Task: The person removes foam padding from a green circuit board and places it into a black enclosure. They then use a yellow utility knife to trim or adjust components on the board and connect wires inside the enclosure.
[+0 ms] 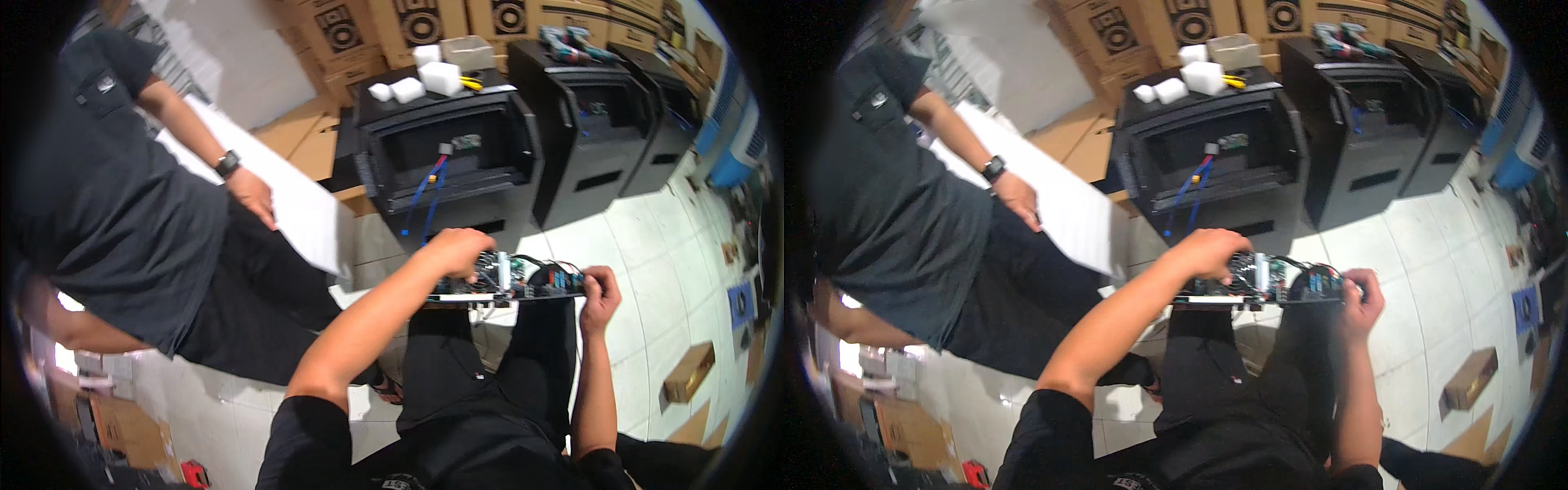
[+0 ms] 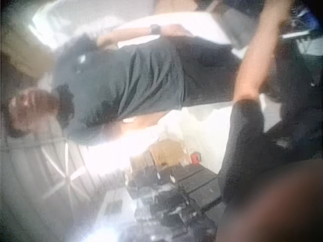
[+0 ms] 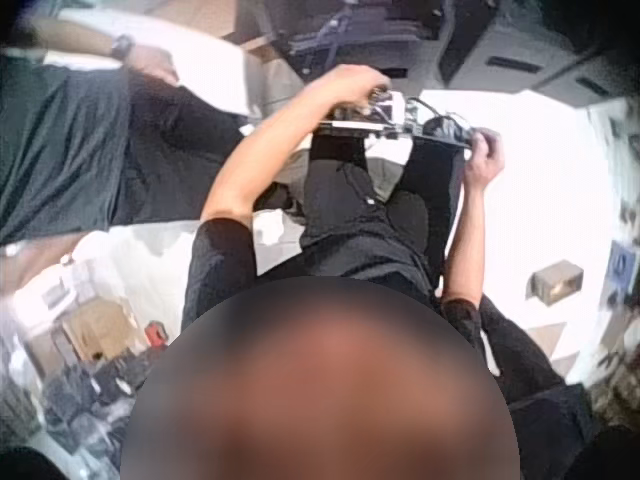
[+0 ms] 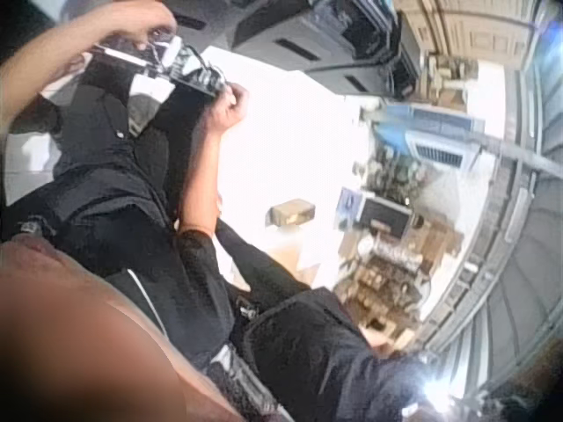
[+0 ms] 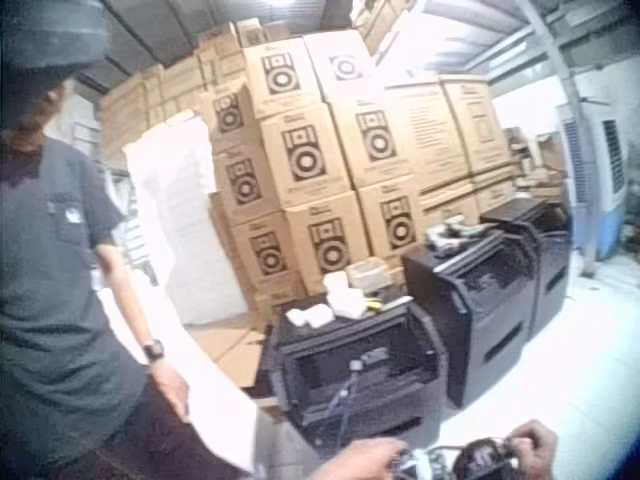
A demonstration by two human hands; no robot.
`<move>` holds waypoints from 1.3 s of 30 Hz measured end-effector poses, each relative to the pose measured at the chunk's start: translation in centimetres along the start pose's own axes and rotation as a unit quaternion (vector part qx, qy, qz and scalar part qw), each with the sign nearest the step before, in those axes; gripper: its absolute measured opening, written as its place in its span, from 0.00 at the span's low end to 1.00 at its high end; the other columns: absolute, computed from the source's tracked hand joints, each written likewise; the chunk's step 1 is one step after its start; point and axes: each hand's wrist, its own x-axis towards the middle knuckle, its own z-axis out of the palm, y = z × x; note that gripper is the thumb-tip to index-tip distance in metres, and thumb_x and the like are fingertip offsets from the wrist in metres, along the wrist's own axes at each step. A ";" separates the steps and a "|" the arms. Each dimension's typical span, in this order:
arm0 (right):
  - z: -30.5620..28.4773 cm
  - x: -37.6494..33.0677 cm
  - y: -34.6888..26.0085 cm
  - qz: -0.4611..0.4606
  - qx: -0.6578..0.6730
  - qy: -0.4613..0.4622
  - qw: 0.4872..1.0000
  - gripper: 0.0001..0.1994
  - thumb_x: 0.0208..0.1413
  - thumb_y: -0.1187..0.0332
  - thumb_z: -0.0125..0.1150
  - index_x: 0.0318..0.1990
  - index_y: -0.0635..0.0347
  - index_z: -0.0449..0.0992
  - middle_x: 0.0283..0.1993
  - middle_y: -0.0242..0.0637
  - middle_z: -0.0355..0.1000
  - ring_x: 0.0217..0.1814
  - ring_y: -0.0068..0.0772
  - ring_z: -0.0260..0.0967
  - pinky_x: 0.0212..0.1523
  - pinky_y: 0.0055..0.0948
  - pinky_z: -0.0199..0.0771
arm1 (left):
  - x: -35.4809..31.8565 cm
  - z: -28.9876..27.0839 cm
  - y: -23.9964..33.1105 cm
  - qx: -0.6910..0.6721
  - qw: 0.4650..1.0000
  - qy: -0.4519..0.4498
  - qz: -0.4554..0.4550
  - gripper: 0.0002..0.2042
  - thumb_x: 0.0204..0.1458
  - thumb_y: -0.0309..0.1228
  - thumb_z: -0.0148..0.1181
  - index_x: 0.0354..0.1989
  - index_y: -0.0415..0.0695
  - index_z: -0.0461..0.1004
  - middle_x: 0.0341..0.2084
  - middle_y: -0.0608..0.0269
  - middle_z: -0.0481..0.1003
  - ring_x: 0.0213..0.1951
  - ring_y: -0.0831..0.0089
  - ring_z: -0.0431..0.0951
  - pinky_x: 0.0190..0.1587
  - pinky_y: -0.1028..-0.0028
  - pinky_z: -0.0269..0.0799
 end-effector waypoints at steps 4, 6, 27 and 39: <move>0.3 0.2 -1.3 0.022 0.067 0.001 0.998 0.04 0.56 0.75 0.55 0.34 0.68 0.74 0.35 0.38 0.73 0.39 0.26 0.68 0.43 0.26 0.68 | 0.1 -0.5 -0.1 -0.049 0.997 -0.055 -0.029 0.44 0.32 0.31 0.81 0.64 0.49 0.68 0.57 0.56 0.73 0.62 0.54 0.71 0.60 0.59 0.72; 0.6 0.4 -1.7 0.039 0.075 0.002 0.996 0.04 0.56 0.75 0.55 0.34 0.68 0.74 0.36 0.39 0.73 0.39 0.27 0.68 0.44 0.26 0.68 | 0.0 -0.6 -0.3 -0.077 0.996 0.031 -0.013 0.52 0.31 0.32 0.82 0.71 0.47 0.58 0.62 0.51 0.68 0.65 0.51 0.67 0.64 0.59 0.68; 0.1 0.2 -1.6 0.001 0.058 0.008 0.998 0.06 0.56 0.72 0.57 0.33 0.68 0.74 0.35 0.41 0.73 0.38 0.30 0.68 0.44 0.29 0.68 | -1.2 -2.6 -13.8 -0.312 0.880 0.156 -0.323 0.28 0.45 0.52 0.76 0.42 0.38 0.78 0.32 0.62 0.79 0.31 0.76 0.77 0.30 0.75 0.73; 0.1 0.8 -2.4 0.013 0.050 0.005 0.999 0.07 0.54 0.72 0.57 0.33 0.69 0.74 0.35 0.44 0.74 0.38 0.34 0.71 0.44 0.30 0.70 | 0.7 15.4 -17.8 -0.658 0.673 0.222 -0.254 0.33 0.57 0.39 0.68 0.68 0.43 0.61 0.52 0.48 0.76 0.45 0.59 0.81 0.46 0.62 0.78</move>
